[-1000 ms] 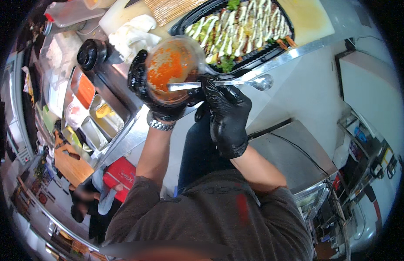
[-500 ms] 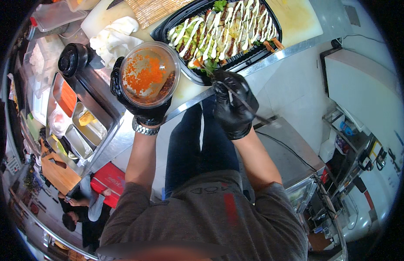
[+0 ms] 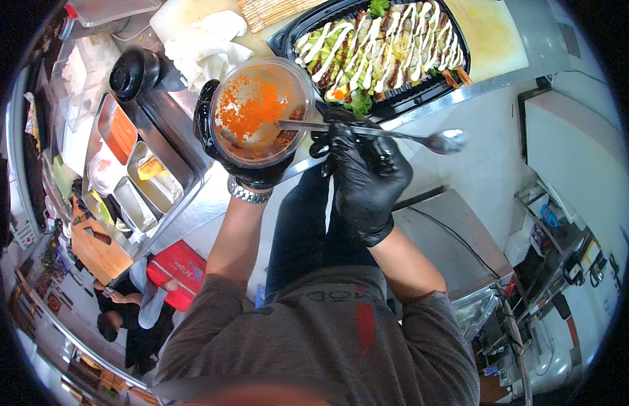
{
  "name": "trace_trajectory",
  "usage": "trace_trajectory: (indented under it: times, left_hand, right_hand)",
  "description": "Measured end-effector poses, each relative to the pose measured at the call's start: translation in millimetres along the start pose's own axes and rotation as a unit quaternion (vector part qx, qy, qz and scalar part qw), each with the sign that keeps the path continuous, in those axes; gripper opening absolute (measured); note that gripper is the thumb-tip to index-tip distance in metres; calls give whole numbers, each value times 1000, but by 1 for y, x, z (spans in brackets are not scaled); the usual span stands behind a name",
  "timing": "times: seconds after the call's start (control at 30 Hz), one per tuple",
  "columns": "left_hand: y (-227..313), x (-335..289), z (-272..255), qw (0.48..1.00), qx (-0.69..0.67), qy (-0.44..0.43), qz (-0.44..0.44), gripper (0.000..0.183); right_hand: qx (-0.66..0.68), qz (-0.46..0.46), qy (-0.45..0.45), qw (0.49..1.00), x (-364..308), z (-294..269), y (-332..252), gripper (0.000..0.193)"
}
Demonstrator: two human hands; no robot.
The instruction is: The person assembles sushi rolls in a black container, adding lettuce, sauces, and toppings. They use squeeze bottles to drizzle sauces and a spoon to add orange roe, then place the container on the counter.
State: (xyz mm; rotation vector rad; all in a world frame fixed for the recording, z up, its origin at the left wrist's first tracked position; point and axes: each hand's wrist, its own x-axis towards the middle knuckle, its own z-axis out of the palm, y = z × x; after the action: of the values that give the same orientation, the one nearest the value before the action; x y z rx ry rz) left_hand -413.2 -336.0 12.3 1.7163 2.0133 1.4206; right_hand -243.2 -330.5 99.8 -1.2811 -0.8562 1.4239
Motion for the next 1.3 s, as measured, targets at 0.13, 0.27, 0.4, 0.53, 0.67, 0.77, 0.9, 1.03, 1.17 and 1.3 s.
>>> trace_trajectory:
  times: [0.13,0.27,0.4,0.53,0.67,0.77,0.9,1.03,1.17,1.3]
  left_hand:
    - [-17,-16,6,1000,3,-10,14,90]
    - [12,16,2,993,38,70,85,82]
    - [4,19,0,987,64,71,126,105]
    - [8,25,-4,987,65,55,137,84]
    - [8,30,-7,989,63,35,132,82]
    - [0,22,-1,996,47,40,64,82]
    - [6,24,-7,995,87,28,48,93]
    - [7,27,-5,992,87,70,60,96]
    - [7,24,-5,991,93,51,76,97]
    - [8,24,-7,992,102,32,65,97]
  right_hand:
    - [44,-49,-28,997,-7,19,9,22]
    - [-112,-160,-75,978,-5,20,13,21]
    - [-92,-122,-85,985,-3,27,8,22]
    - [71,106,-23,992,-11,31,6,18]
    - [98,153,-29,983,-9,31,2,24]
    - [157,216,-27,963,-4,35,-6,27]
    - [282,274,195,899,16,46,-36,24]
    - [-59,-107,143,982,35,-1,1,18]
    - [-174,-286,149,931,47,-6,18,14]
    - [-399,-406,17,822,45,-15,15,16]
